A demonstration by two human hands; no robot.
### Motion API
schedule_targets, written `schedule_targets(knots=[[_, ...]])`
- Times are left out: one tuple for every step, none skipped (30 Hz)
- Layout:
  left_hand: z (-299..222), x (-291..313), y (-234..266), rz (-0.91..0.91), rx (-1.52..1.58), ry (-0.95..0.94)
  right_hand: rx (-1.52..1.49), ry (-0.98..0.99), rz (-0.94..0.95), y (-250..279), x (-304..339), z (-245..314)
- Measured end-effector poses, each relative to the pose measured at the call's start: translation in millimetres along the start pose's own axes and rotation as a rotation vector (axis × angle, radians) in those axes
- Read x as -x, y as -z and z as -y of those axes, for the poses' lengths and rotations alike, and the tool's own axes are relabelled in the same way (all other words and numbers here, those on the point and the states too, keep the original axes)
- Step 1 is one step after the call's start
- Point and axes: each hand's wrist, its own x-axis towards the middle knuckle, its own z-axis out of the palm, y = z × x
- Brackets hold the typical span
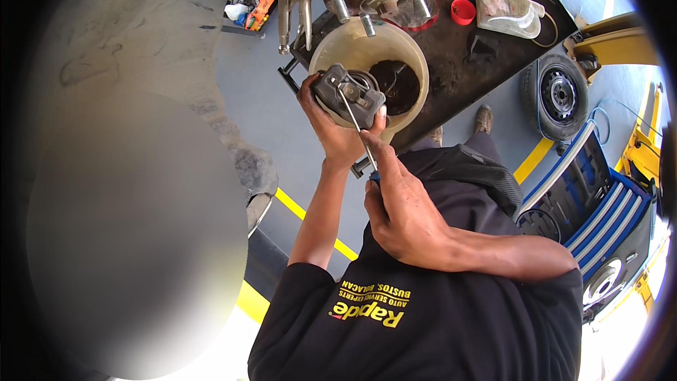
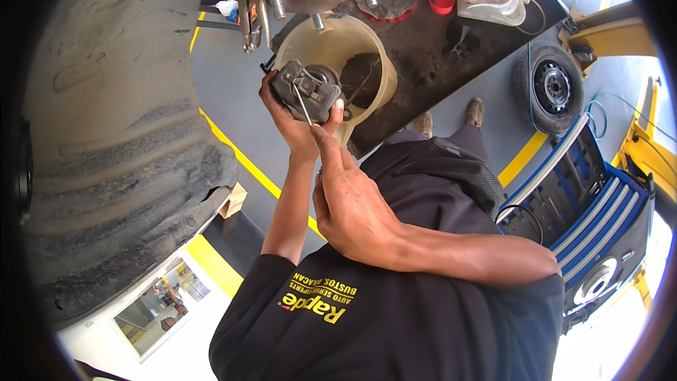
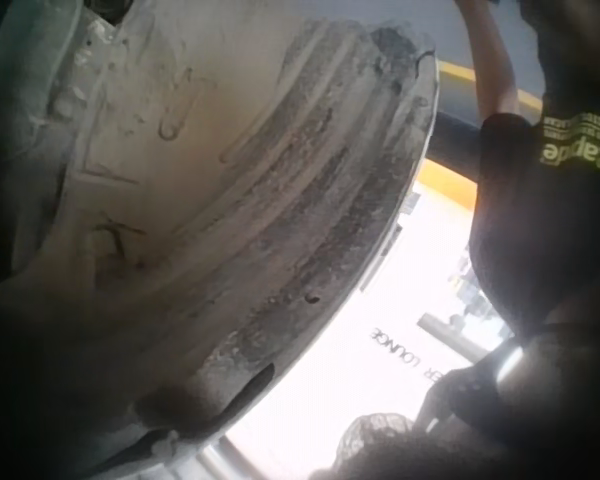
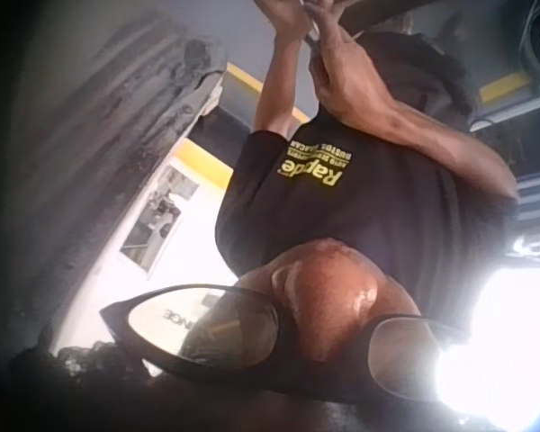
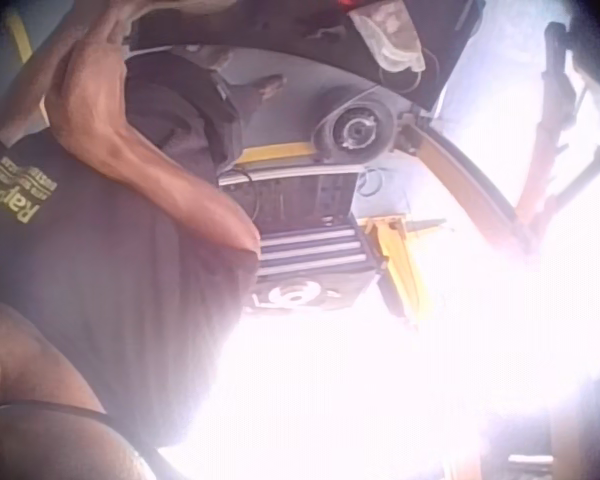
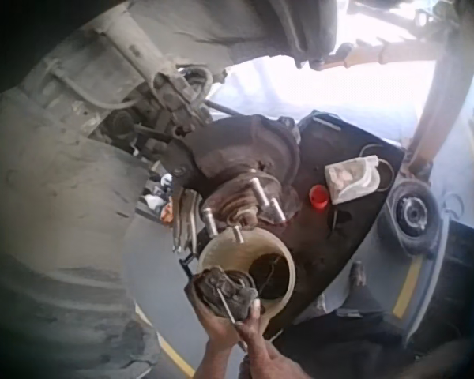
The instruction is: The person removes a brake caliper from a vehicle's wheel hub, places it on a workbench, and uses a screwdriver to adjust internal components. They then reinstall the caliper onto the hub and secure it with bolts using a wrench.
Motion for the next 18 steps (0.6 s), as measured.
schedule_targets(knots=[[-4.1,-3.5,-1.7,0.004,0.027,0.022,0.011,0.055,-0.053,-6.2,-1.4,-6.4],[-3.4,-3.2,-0.9,0.021,0.01,0.018,0.022,0.109,-0.106,-10.4,-1.8,-9.8],[-1.5,-3.6,2.2,0.038,-0.006,0.014,-0.006,0.078,-0.098,-12.3,-0.7,-11.0],[-0.5,-3.3,5.0,0.053,-0.022,0.011,-0.033,0.047,-0.087,-12.5,-0.8,-6.7],[-0.4,-3.6,5.3,0.047,0.001,0.019,-0.06,0.016,-0.077,-12.8,-0.5,-3.7],[0.1,-2.5,5.6,0.051,-0.006,0.023,-0.079,0.0,-0.088,-13.6,0.3,-2.2],[2.1,-3.1,5.0,0.053,-0.01,0.021,-0.097,-0.011,-0.1,-14.2,-0.6,-0.9],[3.1,-3.8,4.5,0.055,-0.015,0.02,-0.114,-0.022,-0.112,-14.5,-1.4,-0.3],[2.0,-3.9,2.8,0.045,0.021,0.044,-0.066,0.009,-0.134,-13.7,-1.6,-1.2],[-0.8,-1.5,3.2,0.03,0.05,0.072,-0.017,0.041,-0.145,-12.2,-0.4,-3.0],[0.2,-2.8,3.1,0.022,0.085,0.094,-0.004,0.03,-0.127,-1.9,-0.6,-0.8],[6.5,-1.5,3.7,0.022,0.122,0.066,0.01,0.02,-0.108,8.4,-0.8,1.4],[15.1,4.3,4.8,0.017,0.152,0.043,0.078,0.001,-0.034,28.9,1.1,7.2],[21.1,8.9,5.0,0.009,0.182,0.024,0.137,-0.057,0.042,48.6,0.7,20.0],[21.4,10.5,6.4,0.013,0.175,0.013,0.201,-0.11,0.121,68.1,0.2,32.6],[21.0,10.8,7.5,0.029,0.174,0.002,0.249,-0.206,0.189,83.4,-0.7,49.3],[18.4,7.5,8.0,0.041,0.171,-0.012,0.288,-0.17,0.211,91.7,-2.1,51.0],[16.7,6.2,9.2,0.053,0.169,-0.027,0.324,-0.138,0.235,98.7,-2.5,51.6]])
